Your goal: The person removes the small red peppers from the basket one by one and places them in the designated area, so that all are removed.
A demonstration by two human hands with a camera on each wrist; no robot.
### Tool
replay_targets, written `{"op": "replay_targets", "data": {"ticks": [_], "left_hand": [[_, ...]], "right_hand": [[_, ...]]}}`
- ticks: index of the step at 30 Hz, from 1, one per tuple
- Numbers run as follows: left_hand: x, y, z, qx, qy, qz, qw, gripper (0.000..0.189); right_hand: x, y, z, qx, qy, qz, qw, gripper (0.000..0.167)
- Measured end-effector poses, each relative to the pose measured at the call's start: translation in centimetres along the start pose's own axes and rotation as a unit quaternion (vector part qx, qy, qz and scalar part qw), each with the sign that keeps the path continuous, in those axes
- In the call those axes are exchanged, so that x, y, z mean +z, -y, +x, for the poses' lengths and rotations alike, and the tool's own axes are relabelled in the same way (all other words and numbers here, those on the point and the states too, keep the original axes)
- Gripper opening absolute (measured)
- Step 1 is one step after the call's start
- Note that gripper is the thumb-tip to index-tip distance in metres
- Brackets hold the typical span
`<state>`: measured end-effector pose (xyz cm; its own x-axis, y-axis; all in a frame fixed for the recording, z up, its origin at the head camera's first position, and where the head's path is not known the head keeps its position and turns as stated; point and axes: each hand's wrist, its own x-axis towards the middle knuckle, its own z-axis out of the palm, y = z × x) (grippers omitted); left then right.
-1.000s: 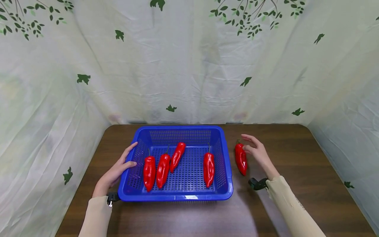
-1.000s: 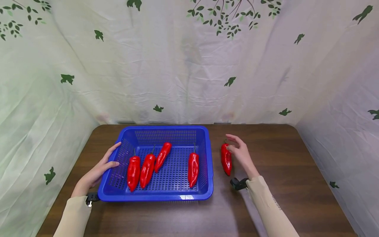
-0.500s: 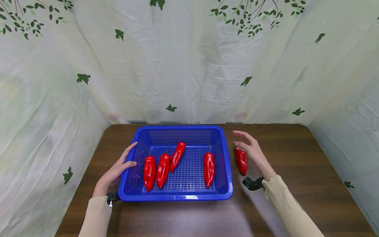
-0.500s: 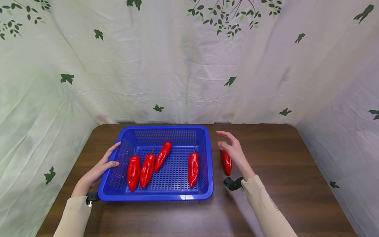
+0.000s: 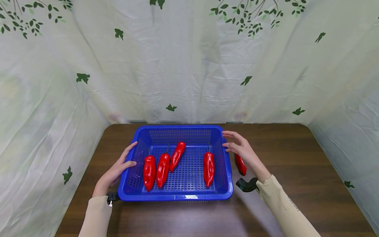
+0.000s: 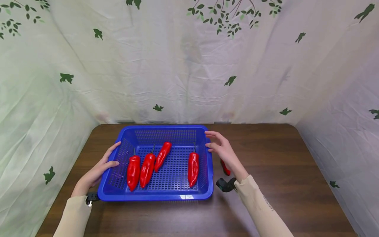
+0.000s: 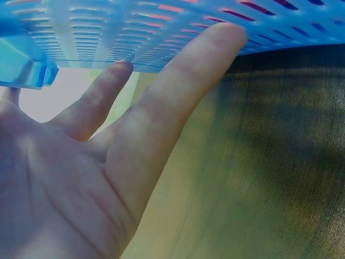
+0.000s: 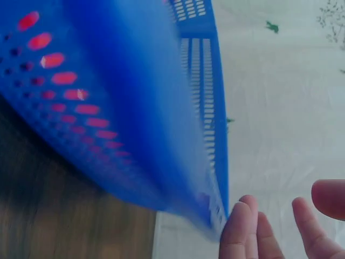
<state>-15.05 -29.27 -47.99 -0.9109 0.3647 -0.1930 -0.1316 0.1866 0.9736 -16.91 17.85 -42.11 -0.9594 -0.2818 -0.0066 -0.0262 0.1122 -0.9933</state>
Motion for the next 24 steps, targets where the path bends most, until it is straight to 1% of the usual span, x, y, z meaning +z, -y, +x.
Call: {"op": "replay_targets", "data": {"ticks": [6,10,14,19,24], "left_hand": [[0.0,0.0,0.0,0.002,-0.001,-0.002,1.0,0.071],[0.0,0.1,0.0,0.001,0.0,-0.004,1.0,0.071],[0.0,0.1,0.0,0.001,0.0,-0.003,1.0,0.071],[0.0,0.1,0.0,0.004,0.0,-0.004,1.0,0.07],[-0.1,0.1,0.0,0.006,0.0,-0.008,0.9999,0.07]], "right_hand": [[1.1,0.4,0.2,0.003,0.015,0.001,0.9999,0.045],[1.8,0.7,0.4,0.012,0.021,0.01,0.9997,0.046],[2.4,0.9,0.5,0.029,0.021,0.014,0.9992,0.046],[2.9,1.2,0.6,0.037,0.019,0.009,0.9991,0.045],[3.6,1.3,0.9,0.043,0.026,0.018,0.9986,0.045]]}}
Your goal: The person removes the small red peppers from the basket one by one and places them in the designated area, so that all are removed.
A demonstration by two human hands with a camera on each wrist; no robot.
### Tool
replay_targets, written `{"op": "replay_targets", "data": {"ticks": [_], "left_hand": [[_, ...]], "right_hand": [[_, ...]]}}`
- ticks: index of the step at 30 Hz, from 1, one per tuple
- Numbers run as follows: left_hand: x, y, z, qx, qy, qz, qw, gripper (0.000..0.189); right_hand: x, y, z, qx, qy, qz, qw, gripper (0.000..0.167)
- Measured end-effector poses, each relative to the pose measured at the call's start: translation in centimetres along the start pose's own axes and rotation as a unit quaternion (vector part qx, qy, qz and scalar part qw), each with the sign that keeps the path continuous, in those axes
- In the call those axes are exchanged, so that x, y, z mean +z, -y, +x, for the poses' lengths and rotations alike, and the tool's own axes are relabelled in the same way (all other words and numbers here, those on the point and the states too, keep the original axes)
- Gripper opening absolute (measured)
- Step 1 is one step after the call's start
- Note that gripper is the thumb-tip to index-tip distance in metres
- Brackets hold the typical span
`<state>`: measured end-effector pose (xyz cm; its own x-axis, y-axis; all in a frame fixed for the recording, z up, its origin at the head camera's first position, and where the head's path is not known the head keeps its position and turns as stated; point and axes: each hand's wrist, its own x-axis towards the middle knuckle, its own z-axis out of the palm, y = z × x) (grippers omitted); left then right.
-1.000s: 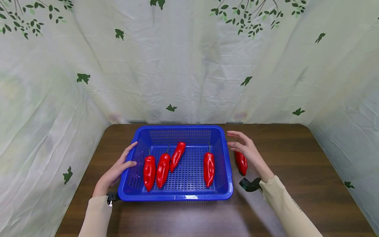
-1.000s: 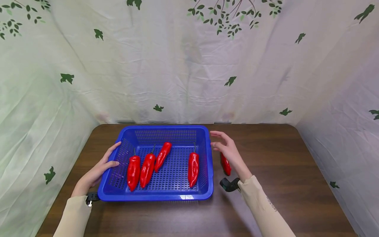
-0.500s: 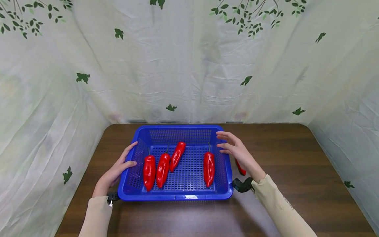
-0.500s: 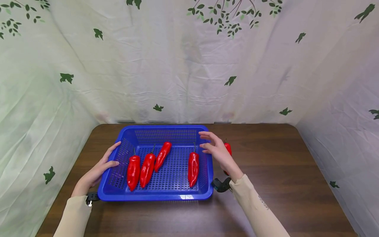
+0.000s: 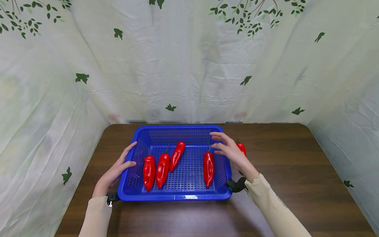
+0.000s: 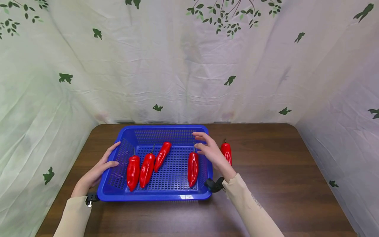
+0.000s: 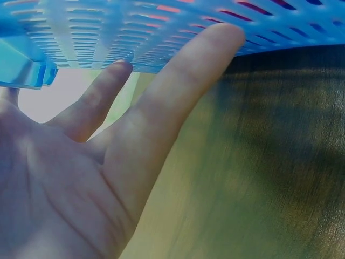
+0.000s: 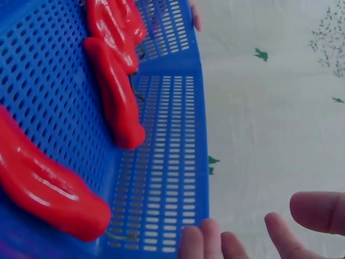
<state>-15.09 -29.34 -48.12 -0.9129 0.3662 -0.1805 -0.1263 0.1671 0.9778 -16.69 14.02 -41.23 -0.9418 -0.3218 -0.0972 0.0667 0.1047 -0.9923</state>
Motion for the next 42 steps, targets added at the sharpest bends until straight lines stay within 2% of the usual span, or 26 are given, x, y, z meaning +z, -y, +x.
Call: {"op": "replay_targets", "data": {"ticks": [8,19,28,37,42], "left_hand": [[0.1,0.0,0.0,-0.001,-0.004,0.0,1.0,0.069],[0.1,0.1,0.0,-0.004,-0.008,0.007,0.9999,0.07],[0.1,0.1,-0.1,-0.004,-0.011,0.005,0.9999,0.07],[0.2,0.3,0.0,-0.002,-0.012,0.005,0.9999,0.07],[0.2,0.2,0.0,0.0,-0.015,0.007,0.9999,0.07]], "right_hand": [[1.4,0.0,0.5,0.019,0.013,0.0,0.9997,0.047],[2.7,-0.9,1.3,0.092,0.03,-0.051,0.9941,0.048],[3.2,-2.1,2.1,0.141,0.038,-0.033,0.9887,0.047],[4.2,-2.5,2.6,0.136,0.025,-0.006,0.9903,0.047],[4.2,-2.6,2.3,0.129,0.003,-0.035,0.9911,0.044]]}}
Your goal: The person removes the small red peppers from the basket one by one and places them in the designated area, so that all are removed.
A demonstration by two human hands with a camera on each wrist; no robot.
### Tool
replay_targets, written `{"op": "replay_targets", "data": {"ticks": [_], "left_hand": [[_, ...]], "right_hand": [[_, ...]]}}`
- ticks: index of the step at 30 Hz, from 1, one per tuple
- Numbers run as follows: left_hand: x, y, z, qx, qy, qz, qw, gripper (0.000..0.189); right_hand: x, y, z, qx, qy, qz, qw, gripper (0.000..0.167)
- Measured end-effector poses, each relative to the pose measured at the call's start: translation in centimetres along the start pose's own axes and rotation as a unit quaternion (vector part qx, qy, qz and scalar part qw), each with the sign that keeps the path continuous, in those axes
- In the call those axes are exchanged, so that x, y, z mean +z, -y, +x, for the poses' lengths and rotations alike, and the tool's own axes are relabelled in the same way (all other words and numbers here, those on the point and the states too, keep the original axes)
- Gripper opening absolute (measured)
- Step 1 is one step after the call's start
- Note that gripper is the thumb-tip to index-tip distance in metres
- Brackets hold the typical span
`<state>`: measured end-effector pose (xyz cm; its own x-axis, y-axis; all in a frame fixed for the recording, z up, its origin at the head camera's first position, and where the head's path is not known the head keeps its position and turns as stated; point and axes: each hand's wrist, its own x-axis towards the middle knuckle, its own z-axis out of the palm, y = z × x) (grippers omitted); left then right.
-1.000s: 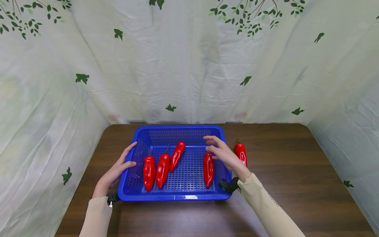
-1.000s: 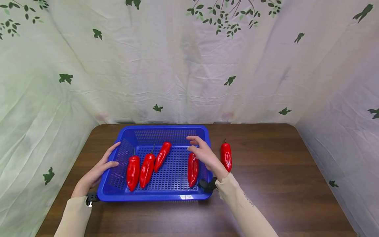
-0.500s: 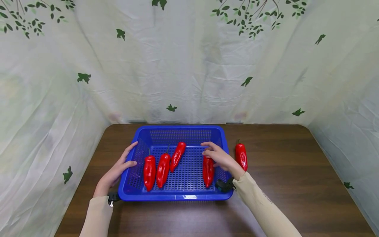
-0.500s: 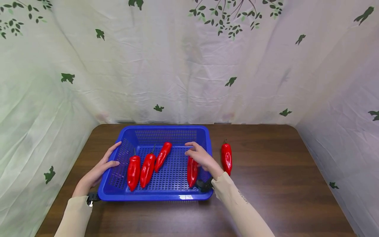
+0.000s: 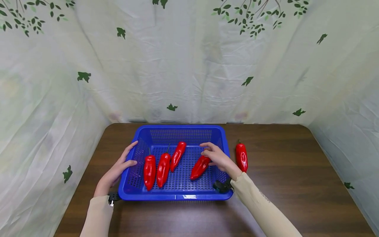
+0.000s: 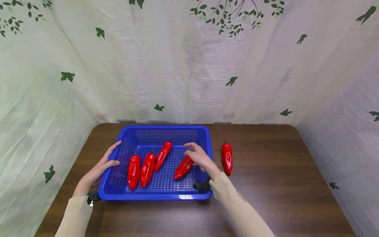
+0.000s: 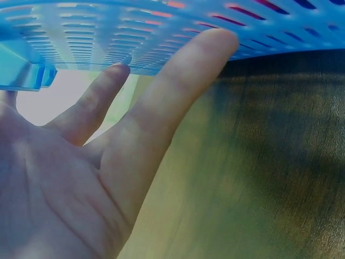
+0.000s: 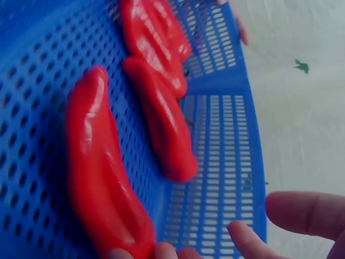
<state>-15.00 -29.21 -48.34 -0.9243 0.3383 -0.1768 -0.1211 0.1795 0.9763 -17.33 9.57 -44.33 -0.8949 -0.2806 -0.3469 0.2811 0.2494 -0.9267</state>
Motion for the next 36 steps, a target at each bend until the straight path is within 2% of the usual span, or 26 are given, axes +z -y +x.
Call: {"op": "replay_targets", "data": {"ticks": [10,23,28,36], "left_hand": [[0.0,-0.1,0.0,0.0,0.003,-0.006,1.0,0.07],[0.1,0.0,0.0,-0.004,0.001,0.002,1.0,0.07],[0.2,0.0,0.0,-0.004,0.0,0.0,1.0,0.07],[0.1,0.0,0.0,-0.001,0.0,-0.004,1.0,0.07]], "right_hand": [[-0.3,0.3,-0.6,0.014,0.014,-0.067,0.9975,0.044],[0.4,0.2,0.4,0.009,0.034,-0.012,0.9993,0.043],[0.5,-0.3,0.8,0.011,0.034,-0.05,0.9981,0.044],[0.6,-0.3,1.2,0.016,0.057,-0.087,0.9944,0.048]]}}
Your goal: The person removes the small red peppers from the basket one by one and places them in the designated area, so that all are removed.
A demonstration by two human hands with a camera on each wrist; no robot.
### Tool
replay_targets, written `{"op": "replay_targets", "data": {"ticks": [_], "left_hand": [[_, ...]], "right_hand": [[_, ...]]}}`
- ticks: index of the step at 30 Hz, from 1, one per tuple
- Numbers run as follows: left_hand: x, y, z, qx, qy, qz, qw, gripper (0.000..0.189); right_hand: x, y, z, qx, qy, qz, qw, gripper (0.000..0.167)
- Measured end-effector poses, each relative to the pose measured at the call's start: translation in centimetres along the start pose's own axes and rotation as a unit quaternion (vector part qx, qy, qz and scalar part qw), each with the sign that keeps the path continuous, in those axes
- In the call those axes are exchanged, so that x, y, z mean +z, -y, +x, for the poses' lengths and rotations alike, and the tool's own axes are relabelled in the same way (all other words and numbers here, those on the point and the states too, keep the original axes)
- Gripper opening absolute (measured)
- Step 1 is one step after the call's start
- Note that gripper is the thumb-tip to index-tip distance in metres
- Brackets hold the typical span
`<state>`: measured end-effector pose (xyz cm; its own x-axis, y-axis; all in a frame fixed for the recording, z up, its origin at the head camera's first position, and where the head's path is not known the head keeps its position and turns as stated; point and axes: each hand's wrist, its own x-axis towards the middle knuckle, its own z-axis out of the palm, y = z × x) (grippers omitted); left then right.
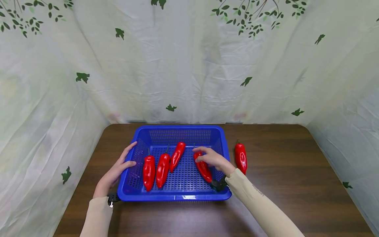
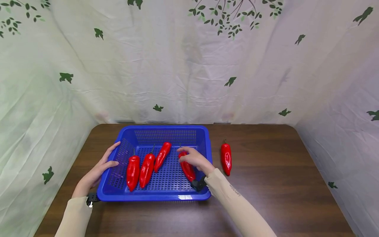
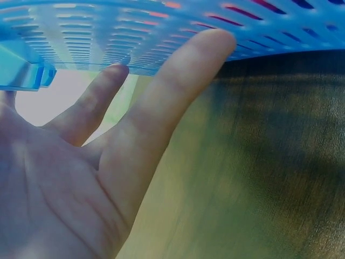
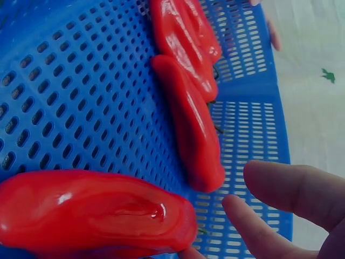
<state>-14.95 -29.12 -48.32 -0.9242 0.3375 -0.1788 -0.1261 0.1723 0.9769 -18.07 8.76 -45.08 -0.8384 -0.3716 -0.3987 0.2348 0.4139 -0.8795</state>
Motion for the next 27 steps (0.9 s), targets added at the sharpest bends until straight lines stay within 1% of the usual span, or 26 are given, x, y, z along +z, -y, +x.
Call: {"op": "replay_targets", "data": {"ticks": [8,15,21,27], "left_hand": [[0.04,0.01,-0.03,-0.003,-0.003,0.007,1.0,0.07],[0.05,0.04,-0.14,-0.001,0.001,-0.002,1.0,0.07],[0.07,0.03,-0.2,-0.006,-0.001,-0.001,1.0,0.07],[0.06,0.13,-0.05,-0.003,0.0,-0.004,1.0,0.07]], "right_hand": [[0.21,0.18,0.11,0.019,0.01,-0.007,0.9998,0.052],[0.58,0.29,0.22,0.032,0.013,-0.035,0.9988,0.053],[0.8,-0.07,0.52,0.029,0.021,-0.061,0.9975,0.055],[0.85,-0.19,0.59,0.015,0.01,-0.069,0.9974,0.053]]}}
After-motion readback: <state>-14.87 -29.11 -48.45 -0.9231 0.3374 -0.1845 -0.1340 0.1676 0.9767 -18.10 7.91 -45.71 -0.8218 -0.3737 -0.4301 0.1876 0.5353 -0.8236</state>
